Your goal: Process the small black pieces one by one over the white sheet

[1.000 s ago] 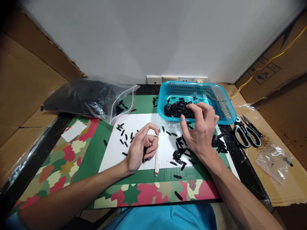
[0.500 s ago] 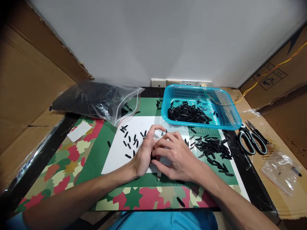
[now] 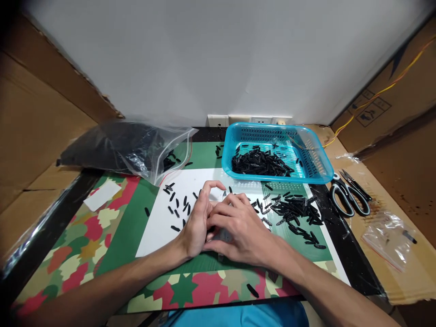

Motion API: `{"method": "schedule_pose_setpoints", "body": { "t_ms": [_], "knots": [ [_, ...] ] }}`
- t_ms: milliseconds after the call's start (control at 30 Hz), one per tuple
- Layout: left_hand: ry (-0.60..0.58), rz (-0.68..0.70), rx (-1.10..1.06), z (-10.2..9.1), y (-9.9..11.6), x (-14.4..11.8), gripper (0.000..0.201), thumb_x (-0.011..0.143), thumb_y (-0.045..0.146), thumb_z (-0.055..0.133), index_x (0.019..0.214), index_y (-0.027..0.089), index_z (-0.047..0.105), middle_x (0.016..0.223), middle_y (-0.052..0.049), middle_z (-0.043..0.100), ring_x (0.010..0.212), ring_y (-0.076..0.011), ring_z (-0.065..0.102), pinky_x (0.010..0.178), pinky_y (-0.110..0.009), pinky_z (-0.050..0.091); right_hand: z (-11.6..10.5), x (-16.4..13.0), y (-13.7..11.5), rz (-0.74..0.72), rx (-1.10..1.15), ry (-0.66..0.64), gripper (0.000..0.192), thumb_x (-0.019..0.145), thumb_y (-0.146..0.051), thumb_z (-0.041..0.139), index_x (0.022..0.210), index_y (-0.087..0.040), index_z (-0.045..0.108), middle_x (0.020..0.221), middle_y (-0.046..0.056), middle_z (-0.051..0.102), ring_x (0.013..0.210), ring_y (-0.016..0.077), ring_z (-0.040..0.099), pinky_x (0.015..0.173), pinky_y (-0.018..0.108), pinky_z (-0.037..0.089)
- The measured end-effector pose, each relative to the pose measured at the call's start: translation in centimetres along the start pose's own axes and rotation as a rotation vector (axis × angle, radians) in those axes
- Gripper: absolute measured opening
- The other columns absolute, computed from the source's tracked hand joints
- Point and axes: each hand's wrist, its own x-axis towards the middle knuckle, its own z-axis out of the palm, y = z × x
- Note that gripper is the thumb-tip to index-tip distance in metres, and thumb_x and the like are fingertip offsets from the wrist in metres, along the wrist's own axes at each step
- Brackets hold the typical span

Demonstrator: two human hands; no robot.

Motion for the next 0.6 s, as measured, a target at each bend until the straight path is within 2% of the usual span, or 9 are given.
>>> {"method": "schedule_pose_setpoints", "body": {
  "t_ms": [167, 267, 333, 467, 600],
  "knots": [
    [-0.023, -0.036, -0.035, -0.2, -0.2, 0.2, 0.053, 0.107, 0.074, 0.024, 0.125, 0.028, 0.044, 0.053, 0.011, 0.040, 0.043, -0.0116, 0.029, 0.042, -0.020, 0.026, 0.3, 0.2, -0.4, 0.097, 0.083, 0.071, 0.016, 0.092, -0.025, 0.085, 0.093, -0.022, 0.069, 0.103, 0.000, 0.076, 0.100, 0.0235, 0.056, 0.089, 0.040, 0.037],
    [-0.027, -0.005, -0.003, -0.2, -0.2, 0.2, 0.055, 0.107, 0.074, 0.024, 0.123, 0.026, 0.046, 0.056, 0.010, 0.041, 0.050, -0.0122, 0.035, 0.049, -0.020, 0.031, 0.0, 0.3, -0.5, 0.141, 0.145, 0.085, 0.011, 0.093, -0.020, 0.080, 0.090, -0.022, 0.069, 0.096, 0.000, 0.077, 0.099, 0.0234, 0.059, 0.091, 0.042, 0.039],
    [-0.033, 0.007, 0.007, -0.2, -0.2, 0.2, 0.056, 0.106, 0.075, 0.024, 0.122, 0.026, 0.047, 0.058, 0.009, 0.042, 0.050, -0.0119, 0.033, 0.049, -0.020, 0.029, -0.3, 0.4, -0.5, 0.149, 0.214, 0.124, 0.009, 0.096, -0.018, 0.077, 0.090, -0.022, 0.071, 0.092, 0.000, 0.077, 0.096, 0.0228, 0.061, 0.092, 0.042, 0.042],
    [-0.037, -0.026, -0.046, -0.2, 0.2, 0.2, 0.048, 0.108, 0.071, 0.028, 0.117, 0.028, 0.048, 0.057, 0.011, 0.037, 0.045, -0.0098, 0.023, 0.042, -0.017, 0.020, -0.7, 0.5, -0.1, 0.125, 0.430, 0.307, 0.004, 0.098, -0.020, 0.077, 0.095, -0.023, 0.078, 0.094, 0.003, 0.080, 0.093, 0.0215, 0.068, 0.092, 0.041, 0.050],
    [-0.038, -0.041, -0.060, -0.1, 0.6, 0.3, 0.039, 0.109, 0.063, 0.041, 0.100, 0.025, 0.047, 0.057, 0.011, 0.038, 0.045, -0.0076, 0.022, 0.040, -0.015, 0.019, -1.4, 0.4, 1.2, 0.213, 0.540, 0.463, 0.008, 0.096, -0.023, 0.079, 0.103, -0.025, 0.084, 0.094, 0.004, 0.082, 0.087, 0.0197, 0.072, 0.082, 0.034, 0.055]
  ]
}}
